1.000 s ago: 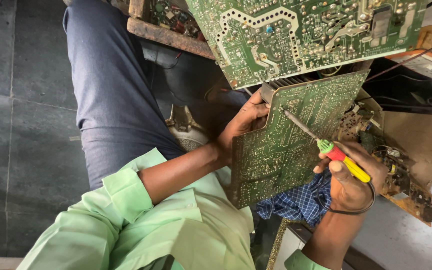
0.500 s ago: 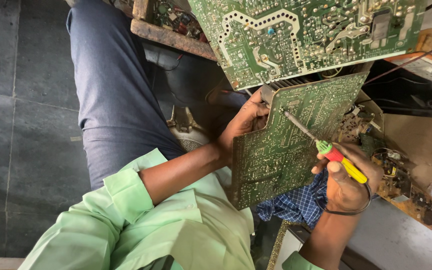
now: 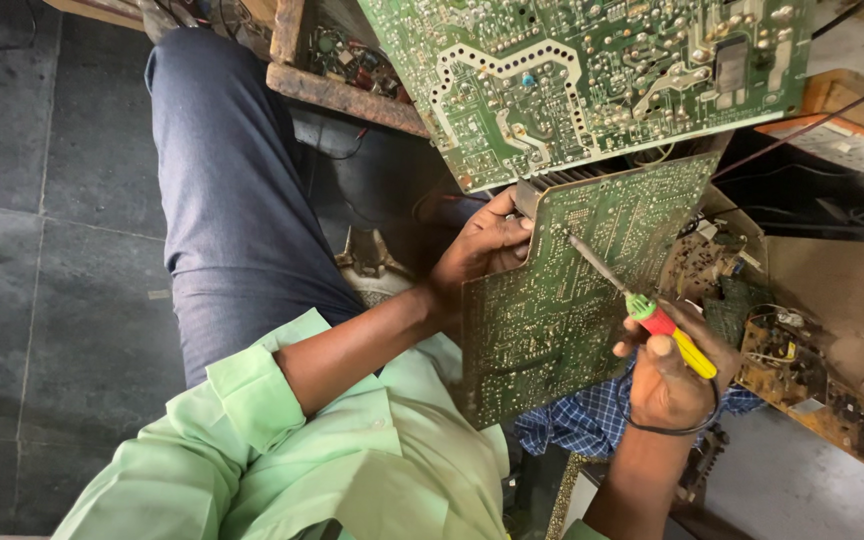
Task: The person sits on the floor holding a large circuit board on their lap and uses a soldering iron to solder and desolder joints on the board. They reposition the board, briefly handle a small round component, and continue soldering different areas of the board.
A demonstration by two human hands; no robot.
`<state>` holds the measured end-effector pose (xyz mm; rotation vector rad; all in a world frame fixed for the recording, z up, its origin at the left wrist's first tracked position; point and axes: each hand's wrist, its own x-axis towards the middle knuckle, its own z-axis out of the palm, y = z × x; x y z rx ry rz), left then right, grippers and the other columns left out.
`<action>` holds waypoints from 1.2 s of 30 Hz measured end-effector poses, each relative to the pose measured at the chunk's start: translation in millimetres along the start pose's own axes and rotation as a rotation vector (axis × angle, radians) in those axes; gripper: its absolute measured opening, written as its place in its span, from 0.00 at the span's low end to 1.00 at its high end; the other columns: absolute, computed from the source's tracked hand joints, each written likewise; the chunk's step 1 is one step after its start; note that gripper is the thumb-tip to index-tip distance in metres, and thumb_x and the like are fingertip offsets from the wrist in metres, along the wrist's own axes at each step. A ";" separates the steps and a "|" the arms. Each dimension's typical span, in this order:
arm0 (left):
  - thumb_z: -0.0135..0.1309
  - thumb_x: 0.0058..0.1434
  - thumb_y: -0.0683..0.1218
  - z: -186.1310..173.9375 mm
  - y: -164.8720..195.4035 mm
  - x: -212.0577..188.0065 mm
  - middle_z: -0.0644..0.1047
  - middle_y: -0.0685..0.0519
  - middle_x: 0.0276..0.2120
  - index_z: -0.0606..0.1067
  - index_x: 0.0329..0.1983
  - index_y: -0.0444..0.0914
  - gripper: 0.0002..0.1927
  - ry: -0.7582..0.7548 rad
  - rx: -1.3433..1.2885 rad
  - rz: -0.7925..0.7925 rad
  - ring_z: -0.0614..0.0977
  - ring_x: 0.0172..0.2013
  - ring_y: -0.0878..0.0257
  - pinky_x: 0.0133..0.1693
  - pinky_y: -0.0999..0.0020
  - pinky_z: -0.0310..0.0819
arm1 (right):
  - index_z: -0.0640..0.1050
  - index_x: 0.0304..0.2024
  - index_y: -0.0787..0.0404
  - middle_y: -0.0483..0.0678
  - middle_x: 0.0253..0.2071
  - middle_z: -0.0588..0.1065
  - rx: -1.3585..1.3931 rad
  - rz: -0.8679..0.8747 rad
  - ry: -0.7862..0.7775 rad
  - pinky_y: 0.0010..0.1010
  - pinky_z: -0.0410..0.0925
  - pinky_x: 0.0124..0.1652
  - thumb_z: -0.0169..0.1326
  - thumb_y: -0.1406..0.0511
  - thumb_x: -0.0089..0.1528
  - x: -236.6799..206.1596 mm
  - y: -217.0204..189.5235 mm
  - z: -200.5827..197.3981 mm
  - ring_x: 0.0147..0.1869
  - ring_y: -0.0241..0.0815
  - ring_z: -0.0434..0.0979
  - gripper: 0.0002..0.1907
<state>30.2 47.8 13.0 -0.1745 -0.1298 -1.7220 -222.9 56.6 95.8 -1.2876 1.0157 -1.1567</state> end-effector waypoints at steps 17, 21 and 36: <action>0.49 0.75 0.43 20.7 8.1 -3.4 0.78 0.46 0.54 0.66 0.67 0.31 0.20 0.140 0.199 -0.086 0.82 0.51 0.63 0.56 0.66 0.78 | 0.77 0.51 0.80 0.64 0.44 0.79 0.160 0.088 -0.029 0.31 0.76 0.32 0.66 0.62 0.67 -2.3 14.9 -8.0 0.42 0.48 0.81 0.24; 0.49 0.76 0.44 19.2 4.2 -4.0 0.78 0.47 0.54 0.68 0.66 0.32 0.19 0.133 0.199 -0.065 0.82 0.52 0.63 0.56 0.67 0.78 | 0.77 0.56 0.78 0.64 0.45 0.79 0.186 0.123 0.003 0.33 0.76 0.34 0.66 0.61 0.65 -8.4 19.2 -7.5 0.45 0.48 0.81 0.27; 0.51 0.74 0.43 14.9 -2.5 -0.9 0.78 0.48 0.56 0.67 0.68 0.35 0.21 0.168 0.235 -0.047 0.81 0.53 0.63 0.56 0.66 0.78 | 0.76 0.54 0.79 0.59 0.44 0.76 0.063 0.061 0.214 0.32 0.73 0.33 0.66 0.54 0.65 -48.1 27.3 38.8 0.44 0.47 0.78 0.32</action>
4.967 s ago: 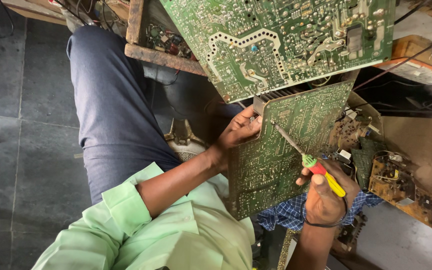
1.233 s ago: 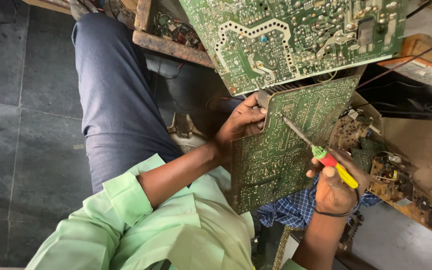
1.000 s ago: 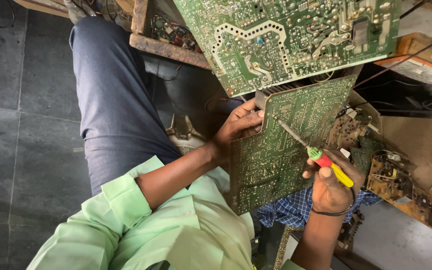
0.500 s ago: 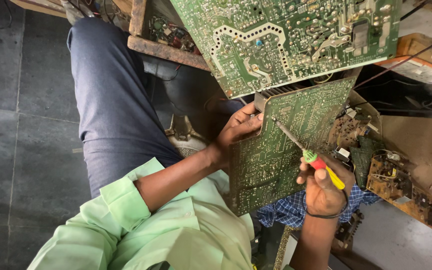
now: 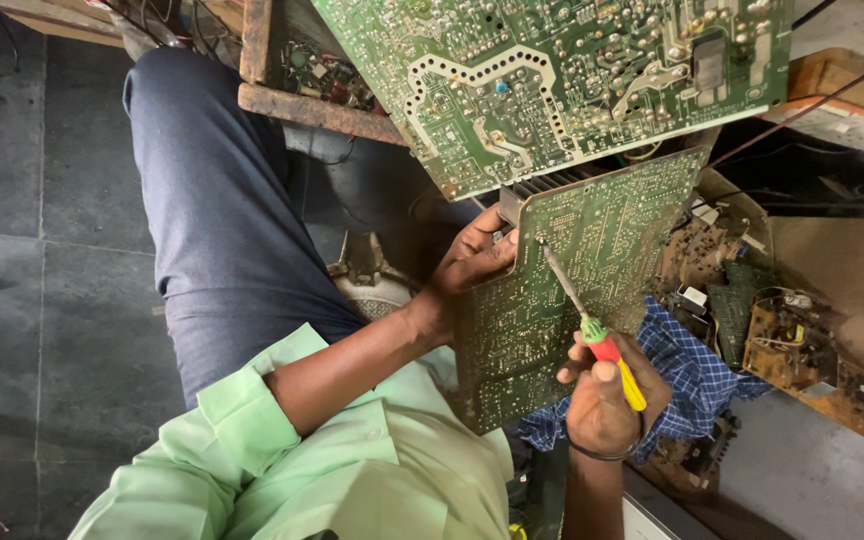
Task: The person sits on the floor holding a large circuit board on their lap and uses a soldering iron to solder and desolder joints on the board. They reposition the board, briefly handle a small round component, and continue soldering different areas of the board.
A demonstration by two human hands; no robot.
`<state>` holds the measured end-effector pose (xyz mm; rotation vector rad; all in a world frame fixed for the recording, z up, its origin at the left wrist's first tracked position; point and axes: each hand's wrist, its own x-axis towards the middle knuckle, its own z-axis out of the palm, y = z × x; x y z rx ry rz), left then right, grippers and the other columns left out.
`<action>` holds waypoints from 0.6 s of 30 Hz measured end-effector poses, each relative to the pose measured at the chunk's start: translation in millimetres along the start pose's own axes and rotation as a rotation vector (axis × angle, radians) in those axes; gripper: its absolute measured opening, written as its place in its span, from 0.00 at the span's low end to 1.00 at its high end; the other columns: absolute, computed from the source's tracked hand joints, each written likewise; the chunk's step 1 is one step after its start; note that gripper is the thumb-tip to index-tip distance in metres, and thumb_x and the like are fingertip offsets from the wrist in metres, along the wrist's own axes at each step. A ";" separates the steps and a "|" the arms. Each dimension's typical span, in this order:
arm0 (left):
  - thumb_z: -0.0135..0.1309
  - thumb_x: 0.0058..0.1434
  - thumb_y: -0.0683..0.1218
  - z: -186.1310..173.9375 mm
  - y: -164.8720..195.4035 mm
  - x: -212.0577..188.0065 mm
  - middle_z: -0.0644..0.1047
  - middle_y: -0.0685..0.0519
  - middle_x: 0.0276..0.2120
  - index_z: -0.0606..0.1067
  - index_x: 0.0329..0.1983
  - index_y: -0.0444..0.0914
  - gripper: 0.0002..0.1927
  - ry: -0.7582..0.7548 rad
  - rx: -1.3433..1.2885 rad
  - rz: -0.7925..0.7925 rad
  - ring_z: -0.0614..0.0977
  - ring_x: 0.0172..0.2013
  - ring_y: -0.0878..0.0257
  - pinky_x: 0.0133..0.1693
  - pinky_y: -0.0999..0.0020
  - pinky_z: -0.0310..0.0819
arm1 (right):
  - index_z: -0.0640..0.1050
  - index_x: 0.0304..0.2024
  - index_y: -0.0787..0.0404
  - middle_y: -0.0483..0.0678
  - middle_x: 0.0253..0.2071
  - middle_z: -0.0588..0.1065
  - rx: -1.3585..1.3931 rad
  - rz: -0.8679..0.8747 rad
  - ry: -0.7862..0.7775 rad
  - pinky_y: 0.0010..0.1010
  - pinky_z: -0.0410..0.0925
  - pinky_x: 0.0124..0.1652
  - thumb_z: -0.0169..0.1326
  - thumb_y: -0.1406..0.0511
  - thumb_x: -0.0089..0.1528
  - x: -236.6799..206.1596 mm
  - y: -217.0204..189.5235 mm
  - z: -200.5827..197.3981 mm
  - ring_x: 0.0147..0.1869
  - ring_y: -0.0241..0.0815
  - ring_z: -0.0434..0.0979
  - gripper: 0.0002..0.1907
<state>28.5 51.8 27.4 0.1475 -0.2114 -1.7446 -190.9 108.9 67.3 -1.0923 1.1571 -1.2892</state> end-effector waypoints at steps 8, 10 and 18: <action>0.52 0.74 0.43 -3.1 -0.9 -0.1 0.78 0.48 0.55 0.65 0.69 0.34 0.22 -0.006 -0.020 -0.012 0.82 0.53 0.63 0.57 0.65 0.79 | 0.77 0.53 0.79 0.59 0.44 0.76 -0.100 -0.030 0.021 0.32 0.73 0.34 0.65 0.54 0.66 2.9 -8.2 -0.7 0.42 0.46 0.78 0.31; 0.52 0.74 0.43 -3.0 -1.1 0.1 0.78 0.49 0.56 0.66 0.70 0.34 0.23 0.003 -0.010 -0.013 0.82 0.53 0.63 0.57 0.65 0.79 | 0.77 0.53 0.78 0.59 0.44 0.77 -0.090 -0.005 0.027 0.32 0.73 0.34 0.65 0.54 0.66 2.2 -10.4 -0.5 0.41 0.46 0.78 0.31; 0.50 0.77 0.44 -1.3 -0.1 -1.7 0.79 0.47 0.53 0.67 0.69 0.34 0.20 -0.003 -0.027 -0.029 0.82 0.51 0.62 0.55 0.64 0.79 | 0.77 0.55 0.78 0.60 0.41 0.78 -0.077 0.012 0.035 0.33 0.73 0.34 0.65 0.54 0.66 0.2 -14.7 -0.1 0.40 0.46 0.78 0.32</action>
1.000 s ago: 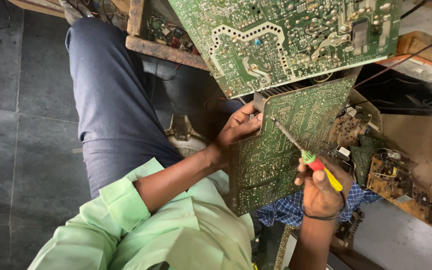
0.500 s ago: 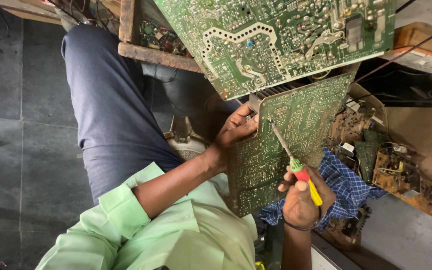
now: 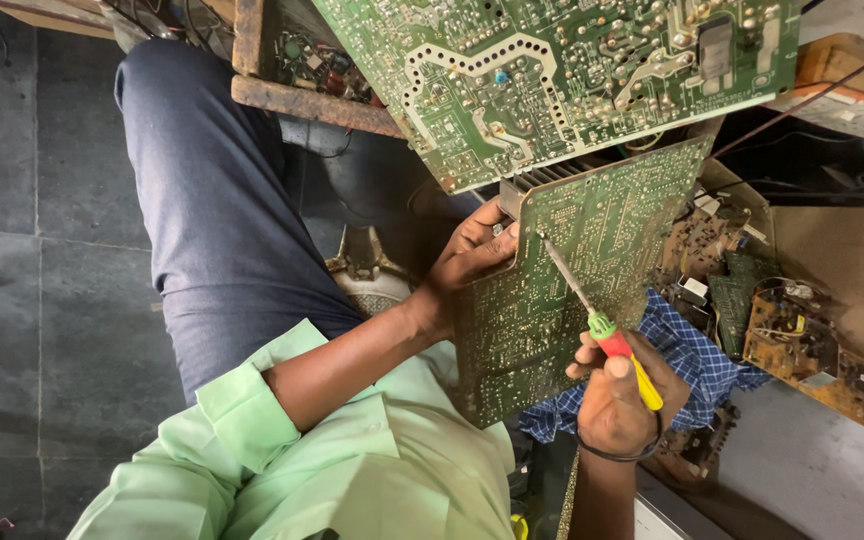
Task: The person sits on the floor holding a large circuit board on their lap and uses a soldering iron to solder and desolder joints on the board. They reposition the board, briefly handle a small round component, and continue soldering different areas of the board.
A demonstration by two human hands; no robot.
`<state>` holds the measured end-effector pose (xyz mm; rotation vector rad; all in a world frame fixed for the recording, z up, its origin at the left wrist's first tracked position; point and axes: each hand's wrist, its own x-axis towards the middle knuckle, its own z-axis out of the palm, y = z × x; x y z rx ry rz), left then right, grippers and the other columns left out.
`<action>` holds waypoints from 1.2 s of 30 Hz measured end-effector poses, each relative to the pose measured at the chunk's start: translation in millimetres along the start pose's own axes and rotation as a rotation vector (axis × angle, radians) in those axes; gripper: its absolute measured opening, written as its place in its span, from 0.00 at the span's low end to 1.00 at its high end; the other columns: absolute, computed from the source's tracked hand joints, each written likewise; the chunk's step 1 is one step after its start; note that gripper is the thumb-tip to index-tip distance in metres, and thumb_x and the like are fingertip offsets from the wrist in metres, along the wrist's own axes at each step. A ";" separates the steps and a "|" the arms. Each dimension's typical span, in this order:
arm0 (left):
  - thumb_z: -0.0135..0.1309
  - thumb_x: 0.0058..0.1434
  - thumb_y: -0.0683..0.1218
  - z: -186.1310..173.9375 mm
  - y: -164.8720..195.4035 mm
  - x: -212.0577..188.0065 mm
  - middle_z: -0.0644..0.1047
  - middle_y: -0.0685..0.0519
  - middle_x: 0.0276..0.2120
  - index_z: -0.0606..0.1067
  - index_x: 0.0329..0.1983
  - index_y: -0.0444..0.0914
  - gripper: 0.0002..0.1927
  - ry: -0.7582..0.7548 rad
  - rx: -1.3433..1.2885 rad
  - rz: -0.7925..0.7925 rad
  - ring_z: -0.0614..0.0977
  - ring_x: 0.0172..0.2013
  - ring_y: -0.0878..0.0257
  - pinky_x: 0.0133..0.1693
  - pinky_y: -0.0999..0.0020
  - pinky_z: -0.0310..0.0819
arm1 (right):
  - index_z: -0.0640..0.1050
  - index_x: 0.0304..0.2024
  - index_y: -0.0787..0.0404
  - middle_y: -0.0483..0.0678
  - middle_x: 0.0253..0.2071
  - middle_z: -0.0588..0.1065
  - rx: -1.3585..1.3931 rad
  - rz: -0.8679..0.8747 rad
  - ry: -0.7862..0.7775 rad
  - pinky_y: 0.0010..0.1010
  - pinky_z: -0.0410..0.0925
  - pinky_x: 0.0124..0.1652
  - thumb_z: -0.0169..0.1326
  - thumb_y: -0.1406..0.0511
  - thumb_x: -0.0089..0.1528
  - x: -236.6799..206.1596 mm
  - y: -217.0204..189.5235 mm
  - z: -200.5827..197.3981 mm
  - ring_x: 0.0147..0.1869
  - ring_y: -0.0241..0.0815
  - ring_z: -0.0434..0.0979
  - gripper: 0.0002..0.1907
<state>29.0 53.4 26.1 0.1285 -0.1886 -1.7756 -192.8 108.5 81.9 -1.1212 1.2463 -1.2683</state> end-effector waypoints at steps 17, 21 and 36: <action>0.51 0.76 0.43 0.3 -6.7 0.8 0.79 0.49 0.52 0.67 0.65 0.33 0.17 0.010 -0.012 0.055 0.82 0.51 0.64 0.55 0.67 0.78 | 0.78 0.49 0.78 0.61 0.39 0.78 -0.138 -0.097 -0.050 0.33 0.75 0.32 0.61 0.56 0.68 -3.7 -9.9 15.0 0.35 0.45 0.79 0.27; 0.51 0.79 0.43 -0.9 -7.0 0.0 0.78 0.48 0.50 0.67 0.65 0.32 0.16 0.005 -0.028 0.059 0.81 0.49 0.65 0.55 0.66 0.78 | 0.78 0.50 0.78 0.60 0.38 0.77 -0.161 -0.097 -0.034 0.34 0.76 0.32 0.61 0.55 0.67 -7.5 -8.6 17.5 0.36 0.44 0.79 0.27; 0.52 0.76 0.45 5.1 -5.7 0.5 0.78 0.49 0.55 0.66 0.67 0.35 0.20 0.008 -0.020 0.073 0.81 0.51 0.65 0.54 0.68 0.79 | 0.79 0.49 0.79 0.60 0.39 0.77 -0.232 -0.088 -0.069 0.34 0.78 0.34 0.62 0.57 0.67 -6.1 -27.7 26.1 0.39 0.46 0.80 0.26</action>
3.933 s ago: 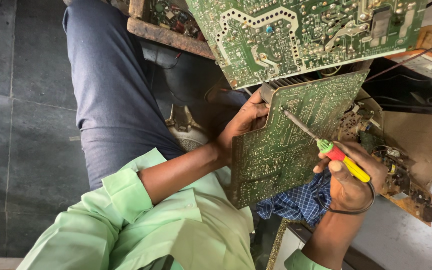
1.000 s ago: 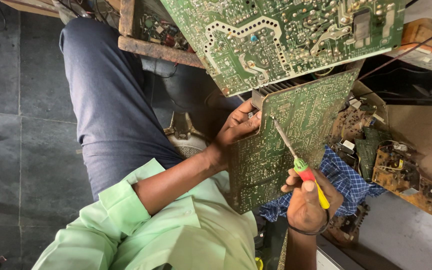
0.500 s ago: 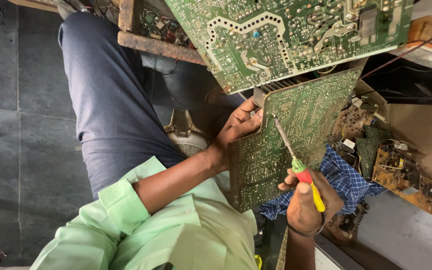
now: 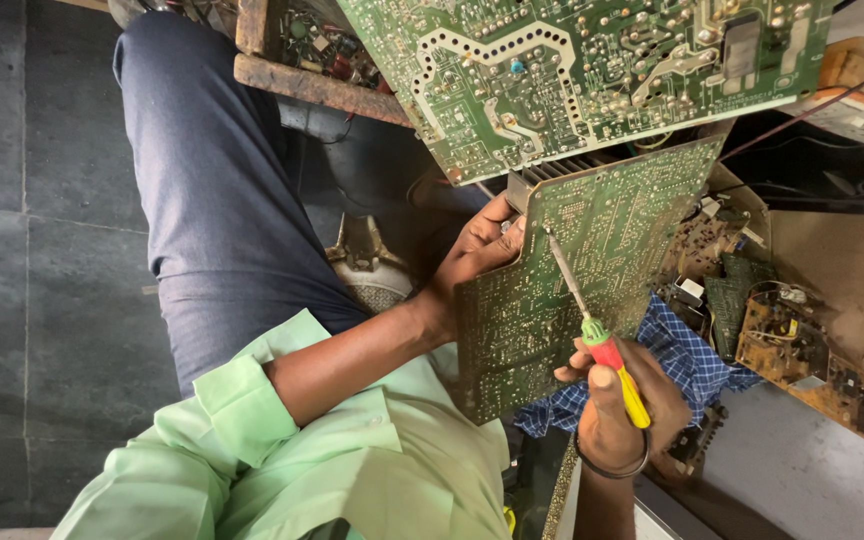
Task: The person sits on the floor holding a large circuit board on their lap and uses a soldering iron to solder and desolder joints on the board. They reposition the board, briefly handle a small round component, and continue soldering different areas of the board.
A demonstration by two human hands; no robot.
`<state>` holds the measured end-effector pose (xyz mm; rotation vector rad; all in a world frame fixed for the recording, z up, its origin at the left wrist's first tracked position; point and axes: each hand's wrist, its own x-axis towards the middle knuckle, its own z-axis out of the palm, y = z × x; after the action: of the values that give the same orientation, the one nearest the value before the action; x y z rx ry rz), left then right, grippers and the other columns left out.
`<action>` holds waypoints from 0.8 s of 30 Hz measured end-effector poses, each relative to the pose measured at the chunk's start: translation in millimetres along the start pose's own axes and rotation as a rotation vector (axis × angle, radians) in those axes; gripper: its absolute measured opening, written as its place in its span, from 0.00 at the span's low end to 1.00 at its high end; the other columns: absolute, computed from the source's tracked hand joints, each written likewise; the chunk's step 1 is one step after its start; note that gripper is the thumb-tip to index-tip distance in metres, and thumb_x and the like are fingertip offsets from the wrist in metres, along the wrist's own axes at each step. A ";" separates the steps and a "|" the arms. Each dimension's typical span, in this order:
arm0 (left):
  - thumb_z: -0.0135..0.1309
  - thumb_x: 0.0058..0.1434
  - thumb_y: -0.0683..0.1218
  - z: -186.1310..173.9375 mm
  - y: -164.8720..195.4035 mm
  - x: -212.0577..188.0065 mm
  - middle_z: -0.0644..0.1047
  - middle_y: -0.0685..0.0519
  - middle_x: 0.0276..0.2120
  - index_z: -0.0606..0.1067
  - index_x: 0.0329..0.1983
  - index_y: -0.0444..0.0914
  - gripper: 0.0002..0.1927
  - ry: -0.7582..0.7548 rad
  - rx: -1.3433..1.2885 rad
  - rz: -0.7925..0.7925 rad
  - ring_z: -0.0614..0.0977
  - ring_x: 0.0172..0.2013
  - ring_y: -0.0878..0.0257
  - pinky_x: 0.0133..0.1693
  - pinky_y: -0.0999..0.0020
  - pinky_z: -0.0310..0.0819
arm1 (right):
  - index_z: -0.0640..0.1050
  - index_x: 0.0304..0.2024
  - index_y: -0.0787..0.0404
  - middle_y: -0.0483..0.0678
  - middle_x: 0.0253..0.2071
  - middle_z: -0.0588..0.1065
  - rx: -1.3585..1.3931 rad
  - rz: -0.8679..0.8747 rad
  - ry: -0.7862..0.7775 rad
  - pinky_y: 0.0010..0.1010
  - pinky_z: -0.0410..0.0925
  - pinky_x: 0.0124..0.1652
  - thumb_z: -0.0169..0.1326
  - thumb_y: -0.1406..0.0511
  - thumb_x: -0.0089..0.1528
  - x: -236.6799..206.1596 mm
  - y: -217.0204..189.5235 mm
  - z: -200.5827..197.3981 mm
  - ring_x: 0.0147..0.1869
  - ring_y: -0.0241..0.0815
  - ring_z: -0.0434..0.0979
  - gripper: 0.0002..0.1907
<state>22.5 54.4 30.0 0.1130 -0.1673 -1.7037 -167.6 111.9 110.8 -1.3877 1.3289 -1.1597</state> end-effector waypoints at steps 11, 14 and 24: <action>0.49 0.78 0.44 1.3 -0.9 0.5 0.78 0.51 0.54 0.67 0.67 0.35 0.17 0.016 0.016 0.025 0.82 0.50 0.67 0.53 0.69 0.79 | 0.79 0.49 0.78 0.60 0.38 0.78 -0.097 -0.056 -0.024 0.32 0.80 0.36 0.63 0.59 0.69 -0.6 -15.5 10.3 0.36 0.45 0.82 0.24; 0.48 0.79 0.44 0.5 -2.5 2.0 0.78 0.51 0.54 0.67 0.67 0.35 0.17 0.012 0.023 0.026 0.82 0.49 0.67 0.52 0.70 0.79 | 0.78 0.52 0.78 0.60 0.41 0.79 -0.177 -0.153 -0.020 0.31 0.81 0.35 0.63 0.58 0.68 -1.1 -15.4 10.2 0.36 0.44 0.83 0.25; 0.48 0.79 0.44 3.3 1.2 1.8 0.79 0.52 0.52 0.67 0.67 0.35 0.17 0.003 0.036 0.031 0.82 0.48 0.68 0.51 0.70 0.80 | 0.79 0.54 0.76 0.59 0.40 0.79 -0.211 -0.206 -0.029 0.28 0.80 0.36 0.61 0.57 0.70 -1.6 -15.6 9.2 0.37 0.43 0.83 0.24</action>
<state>22.8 52.6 33.5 0.1392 -0.1969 -1.6698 -155.5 114.2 124.3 -1.7211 1.3424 -1.1522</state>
